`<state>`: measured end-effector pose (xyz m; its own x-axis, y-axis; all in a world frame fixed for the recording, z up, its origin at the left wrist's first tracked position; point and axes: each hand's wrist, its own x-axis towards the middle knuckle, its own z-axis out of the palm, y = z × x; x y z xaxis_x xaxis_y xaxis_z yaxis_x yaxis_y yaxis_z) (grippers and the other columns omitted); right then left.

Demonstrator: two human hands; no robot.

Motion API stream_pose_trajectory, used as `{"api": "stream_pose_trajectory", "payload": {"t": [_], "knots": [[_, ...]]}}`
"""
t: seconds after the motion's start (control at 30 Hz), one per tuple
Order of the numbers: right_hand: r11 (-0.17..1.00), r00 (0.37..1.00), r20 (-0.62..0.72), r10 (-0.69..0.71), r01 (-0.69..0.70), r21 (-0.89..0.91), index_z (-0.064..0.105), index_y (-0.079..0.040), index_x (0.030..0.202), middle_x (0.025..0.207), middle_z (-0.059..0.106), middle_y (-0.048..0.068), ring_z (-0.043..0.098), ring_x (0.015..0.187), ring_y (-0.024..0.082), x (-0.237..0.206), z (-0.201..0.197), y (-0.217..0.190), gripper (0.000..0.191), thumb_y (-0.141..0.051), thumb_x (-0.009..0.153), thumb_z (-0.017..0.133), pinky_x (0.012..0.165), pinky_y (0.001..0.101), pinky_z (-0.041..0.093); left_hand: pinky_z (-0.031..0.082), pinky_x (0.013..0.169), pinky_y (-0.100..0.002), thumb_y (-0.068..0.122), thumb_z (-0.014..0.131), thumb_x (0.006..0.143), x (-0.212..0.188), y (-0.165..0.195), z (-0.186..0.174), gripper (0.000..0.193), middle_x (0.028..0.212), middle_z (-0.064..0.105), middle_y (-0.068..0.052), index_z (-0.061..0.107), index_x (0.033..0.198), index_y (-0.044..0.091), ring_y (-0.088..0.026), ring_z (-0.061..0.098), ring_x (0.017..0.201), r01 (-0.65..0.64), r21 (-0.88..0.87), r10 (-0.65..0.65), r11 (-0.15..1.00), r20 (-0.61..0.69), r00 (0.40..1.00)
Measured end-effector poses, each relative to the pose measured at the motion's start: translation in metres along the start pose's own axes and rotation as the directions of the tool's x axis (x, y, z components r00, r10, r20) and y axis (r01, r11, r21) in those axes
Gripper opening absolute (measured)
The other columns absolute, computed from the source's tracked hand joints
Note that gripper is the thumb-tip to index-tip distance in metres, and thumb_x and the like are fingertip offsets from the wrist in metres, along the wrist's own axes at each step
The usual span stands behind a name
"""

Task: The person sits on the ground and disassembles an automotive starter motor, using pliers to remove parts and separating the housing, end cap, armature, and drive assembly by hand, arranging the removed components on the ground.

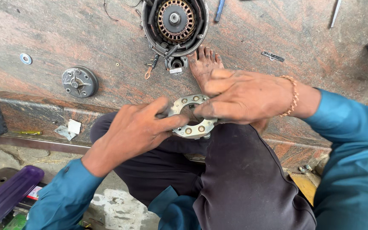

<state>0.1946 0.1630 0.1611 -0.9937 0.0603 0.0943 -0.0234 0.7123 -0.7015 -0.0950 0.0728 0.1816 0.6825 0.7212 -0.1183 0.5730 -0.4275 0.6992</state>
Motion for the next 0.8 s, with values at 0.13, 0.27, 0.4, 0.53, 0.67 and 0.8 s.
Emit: {"api": "stream_pose_trajectory", "payload": {"t": [0.13,0.27,0.4,0.53,0.67,0.8], "knots": [[1.0,0.999,-0.042,-0.022,0.022,-0.006,0.06,0.0,0.126,0.084,0.054,0.011,0.055,0.08,0.03,0.005,-0.013,-0.01,0.054,-0.018,0.077,0.073,0.064,0.0406,0.049,0.047,0.046,-0.038,0.019,0.078,0.079,-0.002,0.007,-0.006,0.042,0.083,0.051,-0.004,0.069,0.116,0.036,-0.022,0.066,0.065,-0.025,0.196,0.041,0.98,-0.076,0.996],[0.989,0.981,-0.127,-0.144,0.139,-0.047,0.058,-0.002,0.107,0.083,0.058,0.007,0.056,0.078,0.027,0.017,-0.021,-0.014,0.038,-0.03,0.087,0.074,0.066,0.0401,0.051,0.047,0.045,-0.034,0.019,0.073,0.08,0.0,0.009,-0.018,0.047,0.08,0.052,-0.001,0.068,0.12,0.044,-0.018,0.063,0.061,-0.082,0.38,0.104,0.922,-0.04,0.994],[0.94,0.953,-0.152,-0.262,0.216,-0.263,0.048,-0.01,0.083,0.099,0.072,0.009,0.058,0.077,0.024,0.018,-0.05,-0.018,0.029,-0.023,0.079,0.073,0.074,0.0399,0.057,0.043,0.05,-0.03,0.02,0.069,0.09,0.0,0.012,-0.047,0.047,0.084,0.05,0.004,0.065,0.126,0.051,-0.014,0.055,0.063,-0.121,0.585,0.186,0.802,-0.052,0.981],[0.754,0.973,0.003,-0.231,0.181,-0.632,0.063,-0.003,0.123,0.085,0.063,0.005,0.058,0.069,0.02,0.0,-0.074,0.006,0.045,-0.022,0.083,0.07,0.059,0.0344,0.048,0.031,0.042,-0.021,0.035,0.066,0.108,0.022,-0.002,-0.078,0.027,0.073,0.042,0.007,0.062,0.124,0.056,-0.006,0.044,0.054,-0.103,0.857,0.343,0.505,-0.09,0.935],[0.882,0.992,-0.021,-0.127,0.104,-0.459,0.058,0.003,0.146,0.088,0.062,0.009,0.058,0.067,0.016,-0.012,-0.078,0.078,0.06,-0.015,0.09,0.067,0.06,0.0307,0.048,0.026,0.046,-0.022,0.044,0.06,0.115,0.054,-0.033,-0.101,0.02,0.076,0.039,0.01,0.061,0.132,0.054,-0.004,0.037,0.055,-0.052,0.933,0.358,0.357,-0.085,0.93],[0.983,0.994,-0.057,0.099,-0.106,-0.152,0.051,-0.002,0.146,0.107,0.059,0.011,0.057,0.089,0.019,-0.006,-0.053,0.11,0.057,-0.013,0.092,0.065,0.076,0.0347,0.049,0.029,0.052,-0.023,0.028,0.066,0.109,0.061,-0.041,-0.098,0.025,0.079,0.041,0.009,0.061,0.126,0.046,-0.004,0.045,0.061,-0.012,0.932,0.383,0.362,-0.137,0.913]]}}
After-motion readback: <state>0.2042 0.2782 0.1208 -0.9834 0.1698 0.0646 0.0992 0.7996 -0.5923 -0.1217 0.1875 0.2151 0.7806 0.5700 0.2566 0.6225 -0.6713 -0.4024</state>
